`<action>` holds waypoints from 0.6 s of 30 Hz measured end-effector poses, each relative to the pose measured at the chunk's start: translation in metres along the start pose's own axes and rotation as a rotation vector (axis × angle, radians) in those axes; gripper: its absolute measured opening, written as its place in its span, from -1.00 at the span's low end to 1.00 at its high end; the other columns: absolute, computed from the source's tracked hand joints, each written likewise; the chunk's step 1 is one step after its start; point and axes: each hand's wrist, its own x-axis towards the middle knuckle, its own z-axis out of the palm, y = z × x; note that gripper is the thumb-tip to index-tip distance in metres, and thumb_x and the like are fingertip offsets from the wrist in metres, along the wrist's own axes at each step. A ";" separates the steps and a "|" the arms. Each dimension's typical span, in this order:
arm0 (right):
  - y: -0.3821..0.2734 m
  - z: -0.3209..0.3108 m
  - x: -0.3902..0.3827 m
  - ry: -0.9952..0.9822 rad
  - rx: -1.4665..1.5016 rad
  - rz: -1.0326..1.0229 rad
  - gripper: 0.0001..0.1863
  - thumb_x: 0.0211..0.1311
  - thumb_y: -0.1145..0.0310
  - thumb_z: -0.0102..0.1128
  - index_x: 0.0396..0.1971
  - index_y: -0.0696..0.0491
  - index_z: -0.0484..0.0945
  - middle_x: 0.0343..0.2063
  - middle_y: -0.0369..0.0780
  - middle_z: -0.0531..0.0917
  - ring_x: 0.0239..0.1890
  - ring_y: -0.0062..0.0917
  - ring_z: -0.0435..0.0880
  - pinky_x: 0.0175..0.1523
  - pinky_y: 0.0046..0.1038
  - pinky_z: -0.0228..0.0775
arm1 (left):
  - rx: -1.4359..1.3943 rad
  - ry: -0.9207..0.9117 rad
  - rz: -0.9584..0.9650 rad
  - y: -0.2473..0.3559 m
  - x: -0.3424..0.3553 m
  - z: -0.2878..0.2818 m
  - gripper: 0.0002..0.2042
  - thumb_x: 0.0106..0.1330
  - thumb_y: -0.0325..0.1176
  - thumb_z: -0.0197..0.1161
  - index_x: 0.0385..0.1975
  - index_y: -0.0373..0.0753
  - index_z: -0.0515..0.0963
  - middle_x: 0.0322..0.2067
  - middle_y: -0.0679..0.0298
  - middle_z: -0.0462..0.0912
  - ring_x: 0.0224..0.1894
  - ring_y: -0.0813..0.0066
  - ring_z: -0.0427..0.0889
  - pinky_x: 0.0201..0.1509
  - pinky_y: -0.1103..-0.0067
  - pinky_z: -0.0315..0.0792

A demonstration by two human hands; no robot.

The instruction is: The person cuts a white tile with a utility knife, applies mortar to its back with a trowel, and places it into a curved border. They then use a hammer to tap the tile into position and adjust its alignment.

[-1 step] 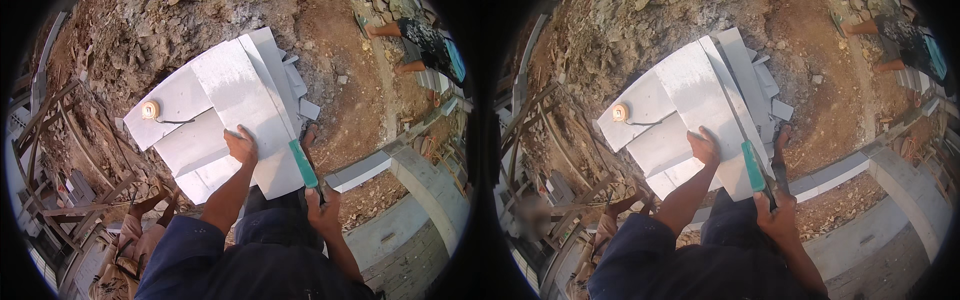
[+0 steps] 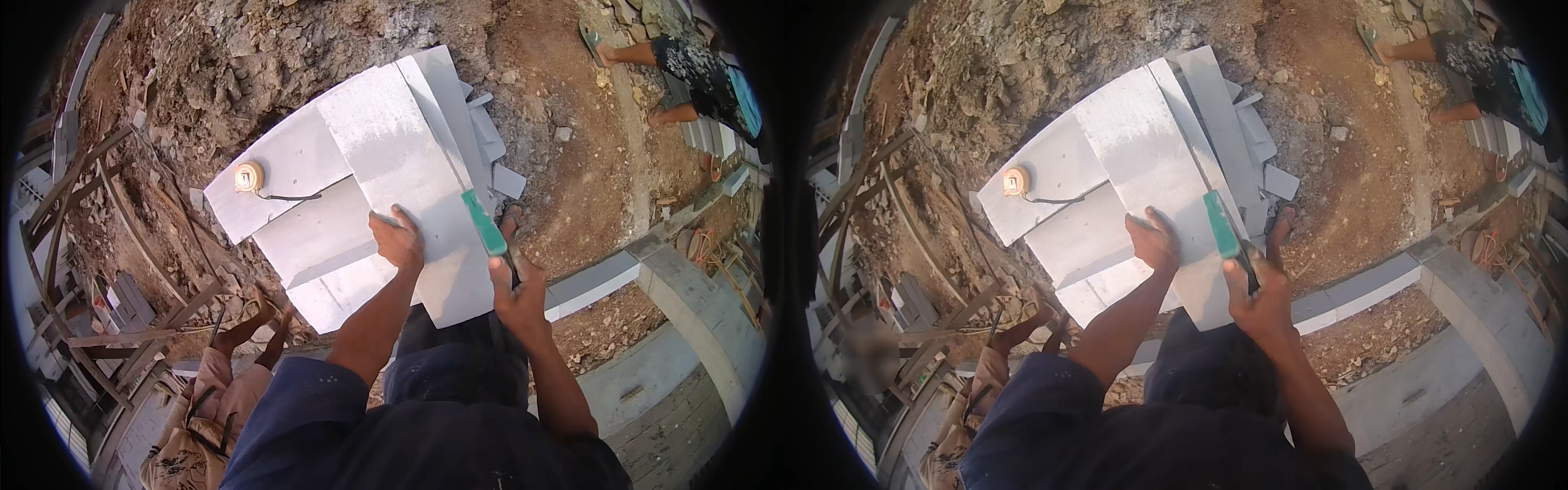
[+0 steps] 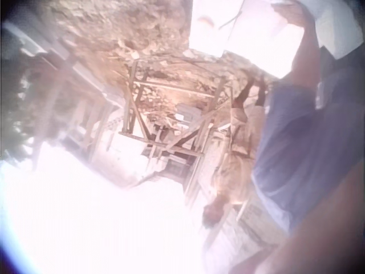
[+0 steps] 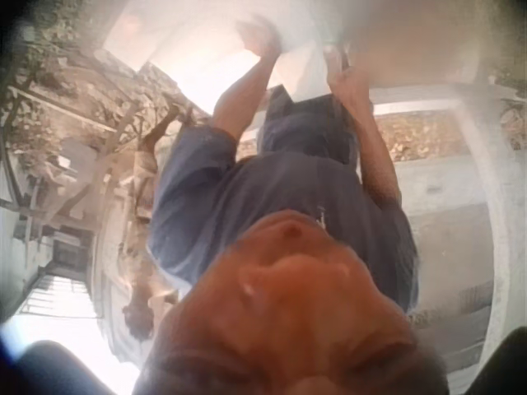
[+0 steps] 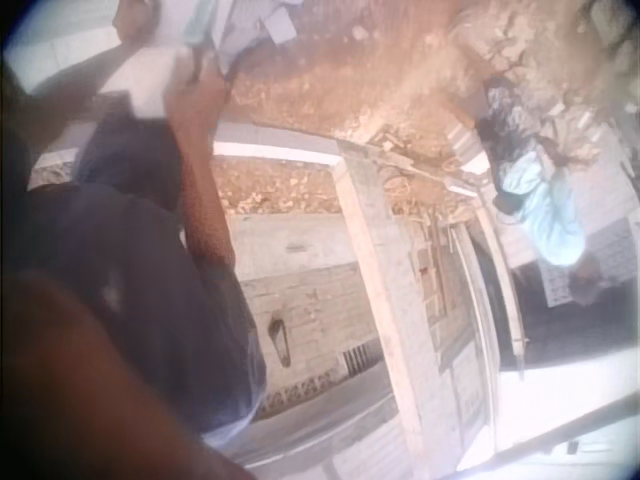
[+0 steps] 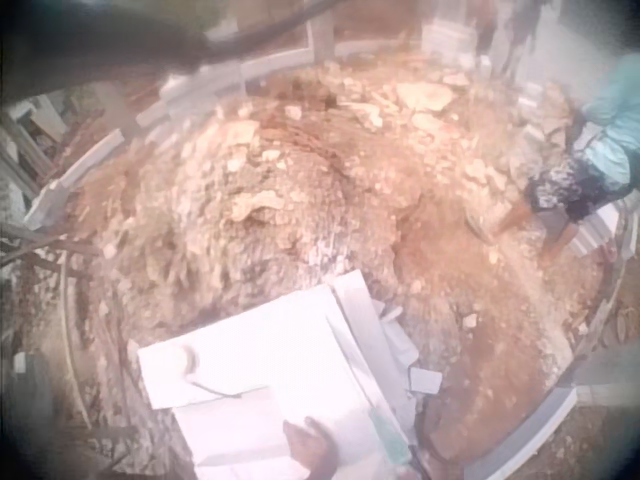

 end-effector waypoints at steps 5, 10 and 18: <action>-0.020 0.018 0.049 -0.081 0.012 0.217 -0.62 0.44 0.15 0.04 -0.39 0.20 0.54 -0.67 -0.28 0.47 -0.59 -0.64 0.35 -0.43 -0.46 0.28 | 0.050 0.031 -0.001 -0.030 -0.018 -0.006 -0.41 0.43 0.05 -0.06 0.22 -0.36 0.22 0.06 -0.10 0.49 0.06 -0.12 0.53 0.13 0.14 0.40; -0.054 -0.081 -0.108 -0.133 0.252 0.277 -0.65 0.39 0.25 0.08 -0.06 0.23 0.56 -0.41 -0.09 0.66 -0.34 -0.57 0.61 -0.21 -0.44 0.43 | -0.022 0.083 0.030 -0.013 0.011 0.008 -0.40 0.42 0.08 -0.06 0.21 -0.36 0.23 0.02 -0.08 0.51 0.04 -0.11 0.54 0.09 0.12 0.40; -0.038 0.005 0.070 -0.113 0.014 0.245 -0.62 0.42 0.20 0.02 -0.06 0.23 0.56 -0.37 -0.03 0.67 -0.30 -0.37 0.66 -0.15 -0.33 0.46 | 0.005 0.042 0.047 -0.016 -0.002 0.006 -0.39 0.42 0.07 -0.04 0.22 -0.37 0.20 0.08 -0.06 0.43 0.10 -0.04 0.49 0.07 0.13 0.43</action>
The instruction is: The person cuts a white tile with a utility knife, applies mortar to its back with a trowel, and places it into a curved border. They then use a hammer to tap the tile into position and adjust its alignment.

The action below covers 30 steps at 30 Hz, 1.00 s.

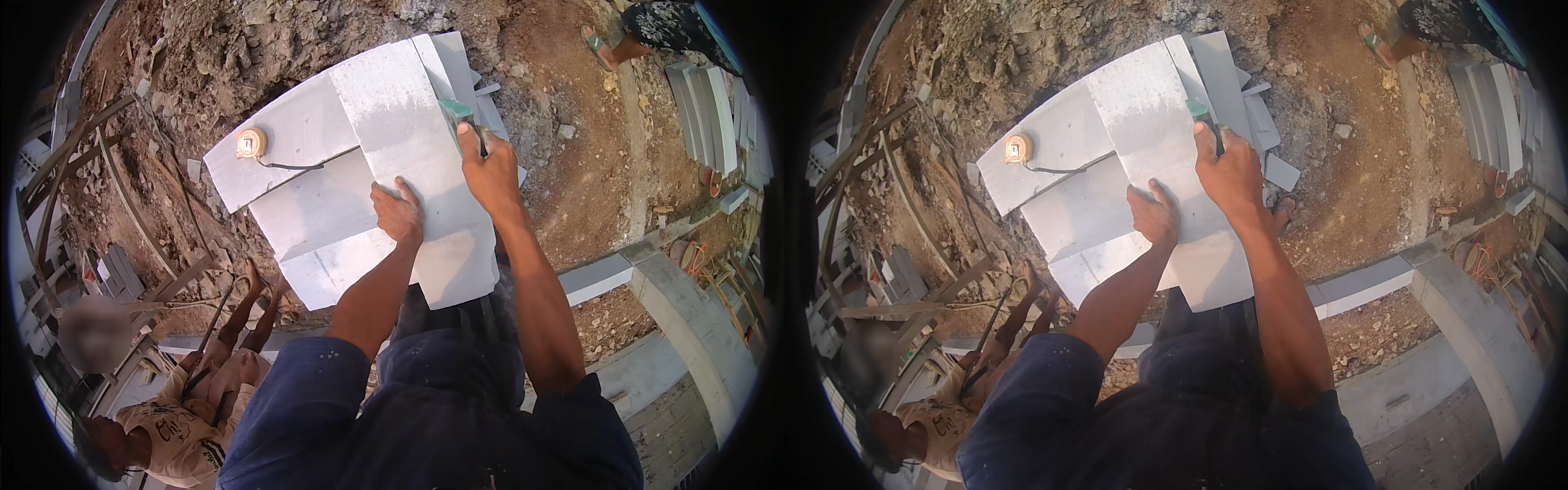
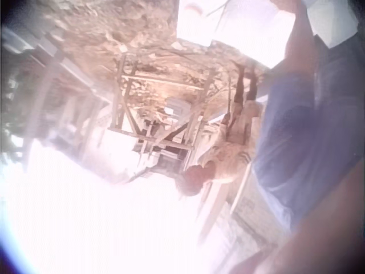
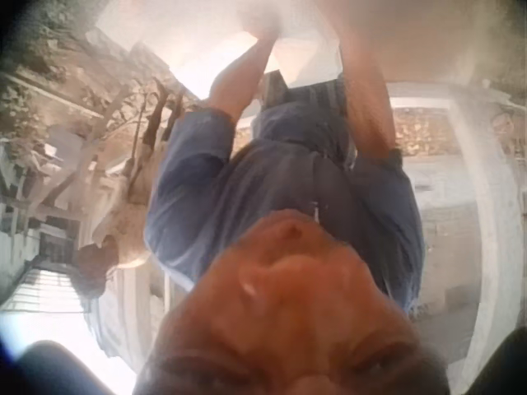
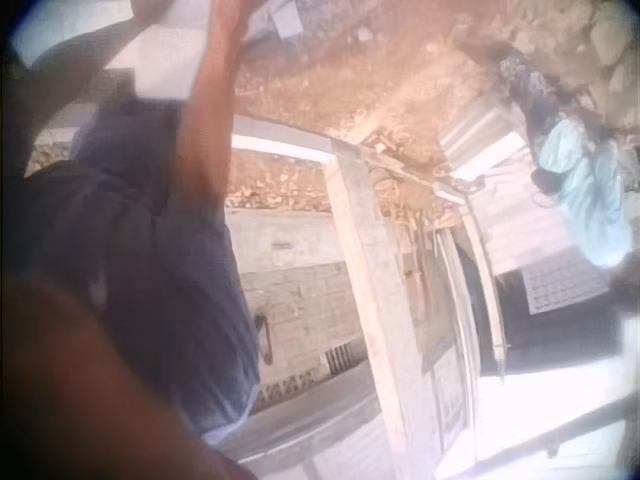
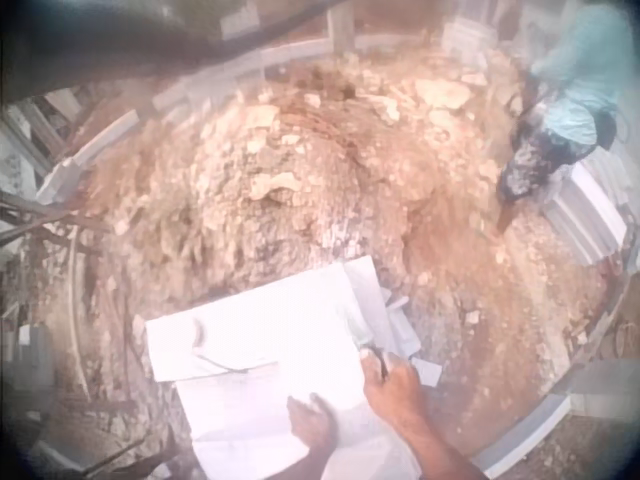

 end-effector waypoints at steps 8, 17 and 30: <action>0.036 -0.012 -0.061 0.070 -0.011 -0.105 -0.56 0.43 0.11 -0.01 -0.34 0.25 0.54 -0.53 -0.04 0.60 -0.44 -0.41 0.58 -0.27 -0.32 0.41 | -0.010 -0.014 -0.020 0.018 0.019 0.011 -0.39 0.41 0.09 -0.04 0.21 -0.34 0.21 0.01 -0.02 0.45 0.07 -0.01 0.48 0.01 0.16 0.45; 0.020 -0.052 -0.163 -0.034 0.089 0.046 -0.53 0.46 0.12 -0.03 -0.10 0.30 0.55 -0.46 -0.22 0.67 -0.49 -0.54 0.55 -0.35 -0.37 0.40 | -0.028 -0.041 -0.041 0.008 0.026 -0.005 -0.43 0.41 0.08 -0.01 0.16 -0.31 0.23 -0.04 0.06 0.44 0.04 0.04 0.48 -0.06 0.15 0.46; 0.035 -0.024 -0.166 0.050 0.070 0.037 -0.61 0.44 0.15 0.00 -0.37 0.20 0.53 -0.62 -0.26 0.52 -0.57 -0.56 0.48 -0.43 -0.47 0.32 | -0.035 -0.044 -0.056 0.007 0.023 -0.012 -0.41 0.43 0.07 -0.05 0.19 -0.34 0.23 0.02 -0.01 0.44 0.07 -0.01 0.49 0.01 0.13 0.44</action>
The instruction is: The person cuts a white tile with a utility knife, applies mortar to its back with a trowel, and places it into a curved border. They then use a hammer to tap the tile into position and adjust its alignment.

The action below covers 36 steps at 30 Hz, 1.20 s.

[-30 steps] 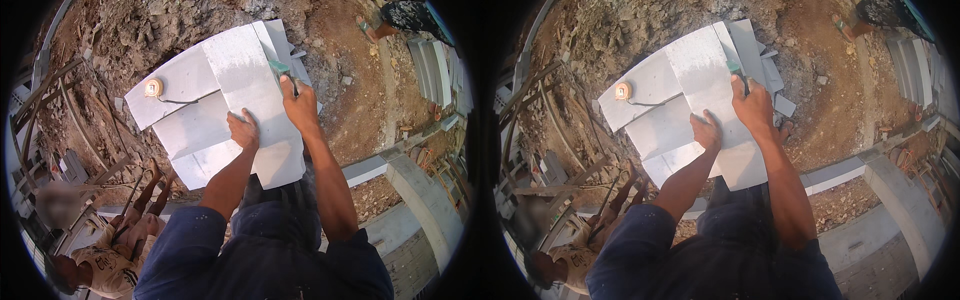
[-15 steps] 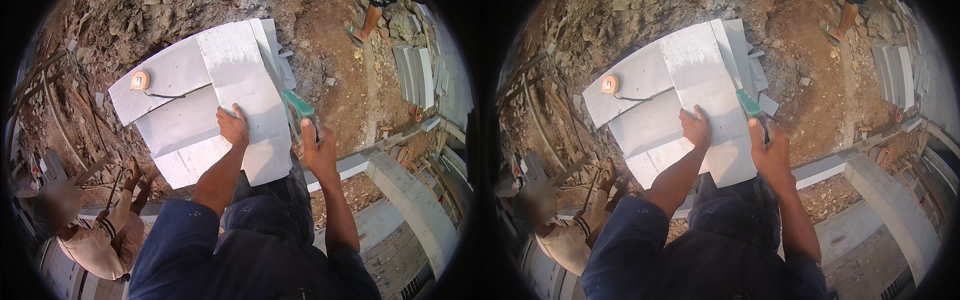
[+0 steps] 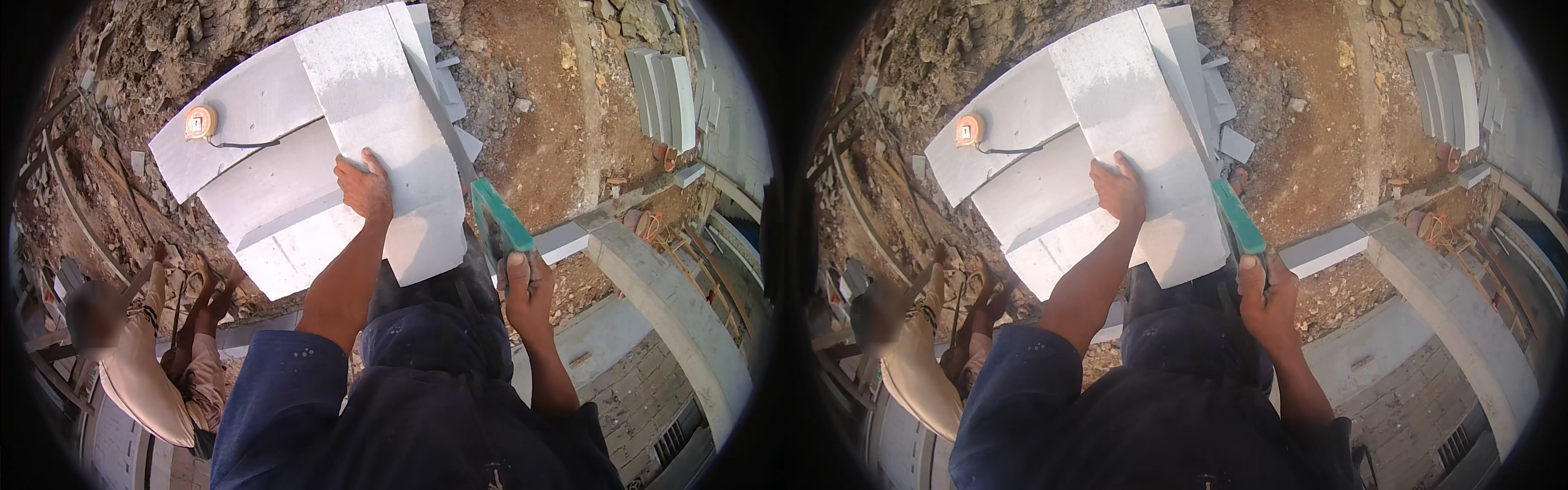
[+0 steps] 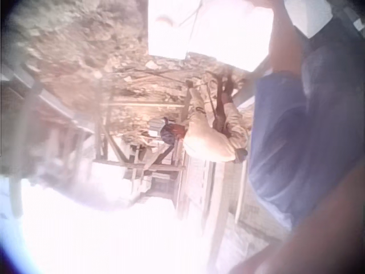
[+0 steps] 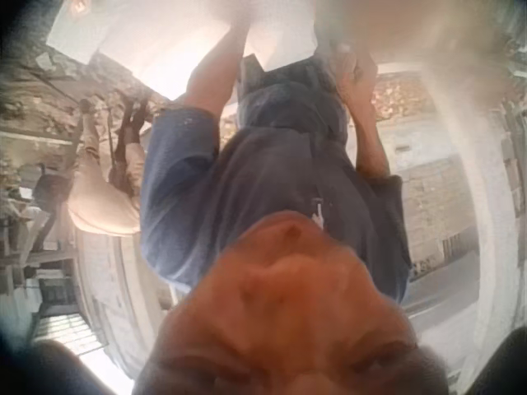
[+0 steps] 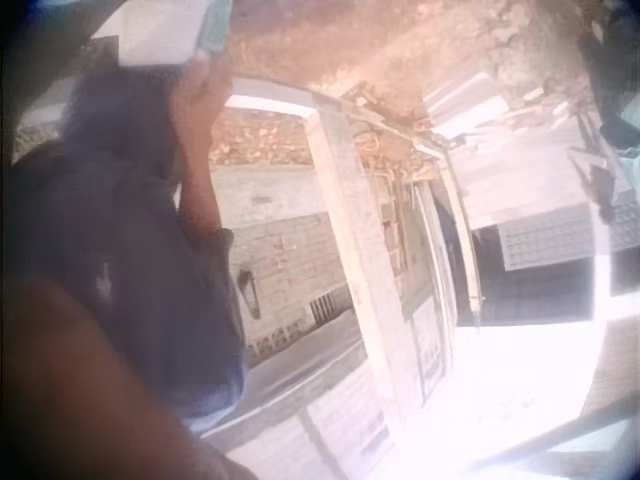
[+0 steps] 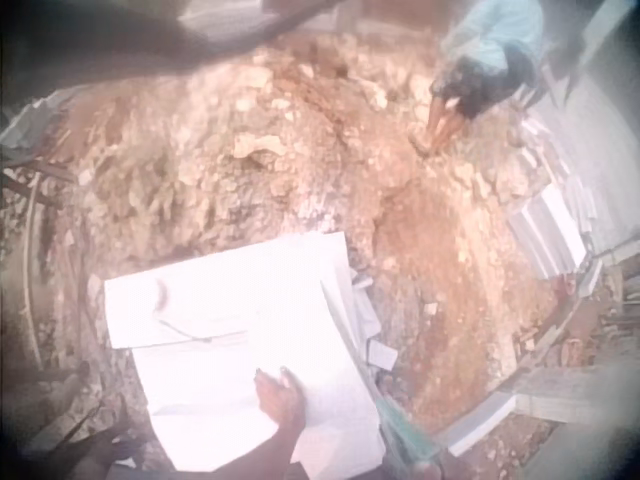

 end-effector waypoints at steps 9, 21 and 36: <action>0.009 0.062 0.148 0.044 0.074 -0.018 -0.45 0.37 -0.06 0.04 -0.27 0.23 0.61 -0.56 -0.12 0.63 -0.50 -0.31 0.59 -0.27 -0.28 0.44 | 0.040 0.048 0.068 -0.003 -0.005 0.017 -0.38 0.43 0.11 -0.08 0.19 -0.36 0.22 -0.02 0.01 0.43 0.03 0.02 0.50 -0.04 0.15 0.47; 0.008 0.049 0.162 0.071 -0.109 -0.292 -0.40 0.35 -0.05 -0.13 -0.24 0.28 0.60 -0.24 0.24 0.62 -0.07 0.11 0.59 0.06 -0.06 0.40 | -0.023 0.086 0.219 0.005 -0.013 0.016 -0.43 0.42 0.12 -0.13 -0.07 -0.43 0.30 -0.16 -0.09 0.54 -0.13 -0.08 0.62 -0.02 0.14 0.47; 0.015 0.051 0.155 0.096 -0.154 -0.307 -0.48 0.33 0.01 0.01 -0.14 0.24 0.60 -0.45 0.05 0.69 -0.32 -0.09 0.72 -0.16 -0.12 0.53 | 0.095 0.329 0.226 0.105 0.125 0.009 -0.20 0.35 0.19 -0.05 0.36 -0.35 0.01 0.16 -0.23 0.24 0.08 -0.15 0.44 0.09 0.06 0.34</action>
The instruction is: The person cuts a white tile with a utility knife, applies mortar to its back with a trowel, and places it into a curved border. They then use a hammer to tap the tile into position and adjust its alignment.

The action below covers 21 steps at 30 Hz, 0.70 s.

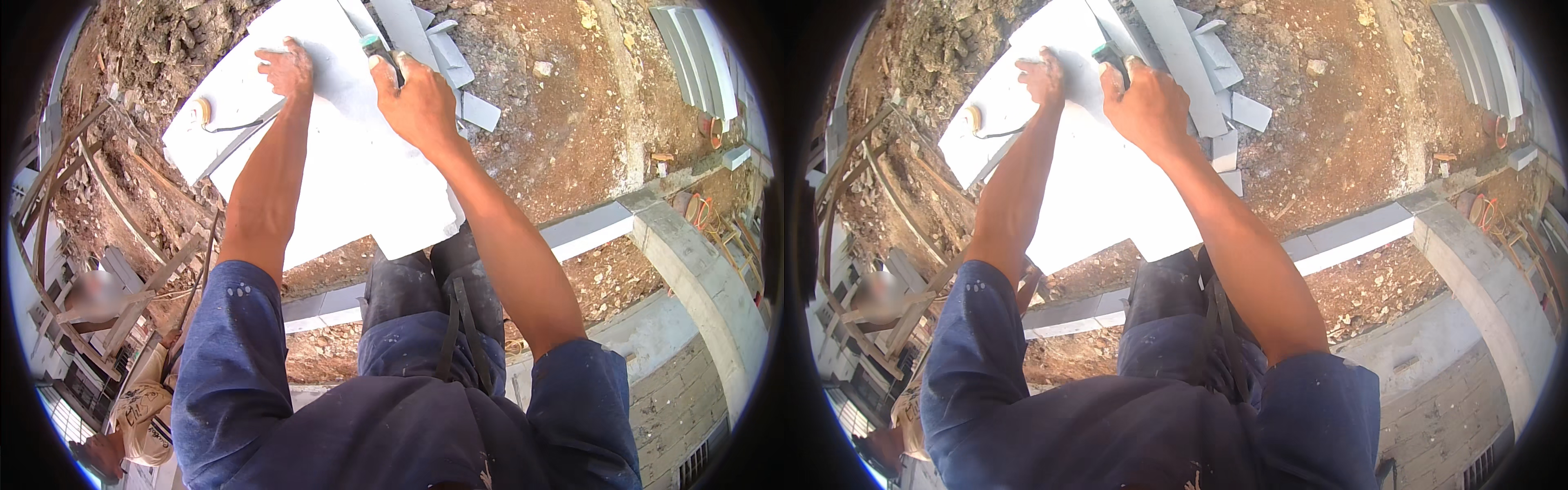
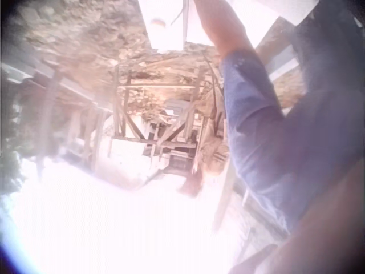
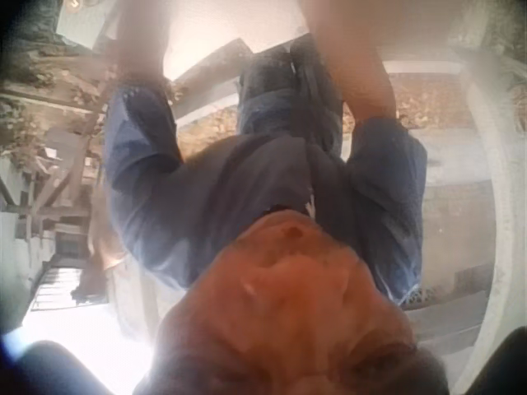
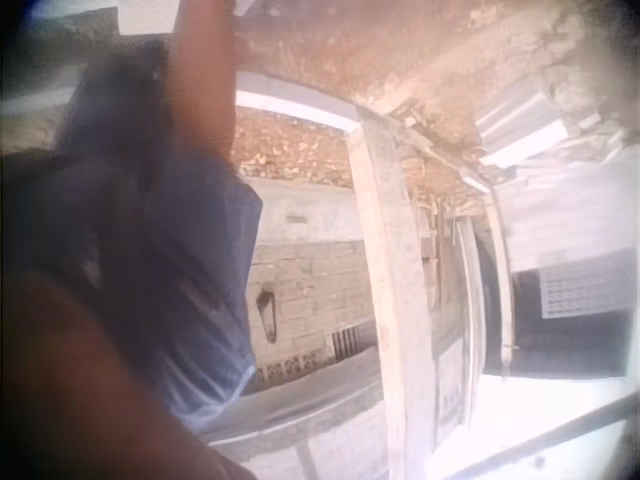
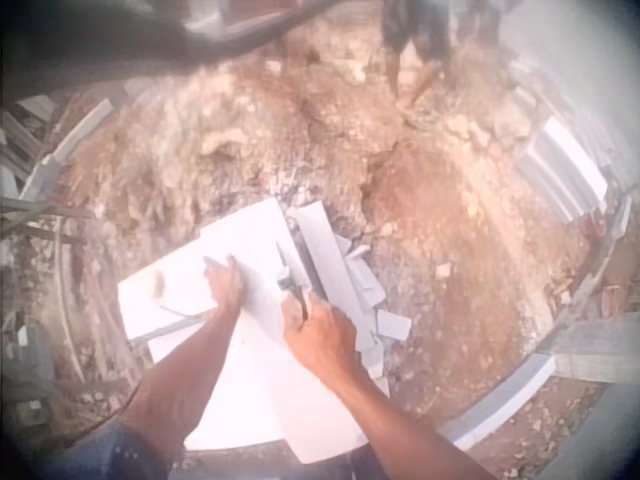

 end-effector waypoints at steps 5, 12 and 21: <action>-0.006 0.018 -0.015 0.069 0.088 0.009 -0.55 0.34 0.06 0.08 -0.15 0.20 0.61 -0.43 0.04 0.69 -0.35 0.00 0.69 -0.23 -0.09 0.50 | 0.146 0.062 -0.051 0.021 -0.021 0.009 -0.29 0.43 0.11 -0.12 0.37 -0.34 0.02 0.00 -0.15 0.39 -0.02 -0.03 0.50 -0.02 0.13 0.39; -0.028 0.009 -0.009 0.014 -0.094 -0.083 -0.50 0.37 0.21 0.06 0.15 0.25 0.37 -0.25 0.06 0.63 -0.30 -0.02 0.69 -0.26 -0.09 0.50 | 0.190 0.045 -0.085 0.028 -0.025 0.000 -0.34 0.45 0.10 -0.17 0.33 -0.33 0.06 -0.08 -0.10 0.43 -0.07 -0.02 0.54 -0.06 0.15 0.43; -0.074 -0.052 -0.062 -0.267 -0.204 0.151 -0.45 0.27 0.34 0.14 0.13 0.37 0.25 -0.21 0.13 0.59 -0.28 0.00 0.69 -0.23 -0.15 0.58 | 0.176 -0.042 -0.135 0.026 -0.021 0.002 -0.31 0.45 0.10 -0.19 0.40 -0.30 0.02 0.02 -0.07 0.37 -0.02 0.05 0.47 0.01 0.21 0.38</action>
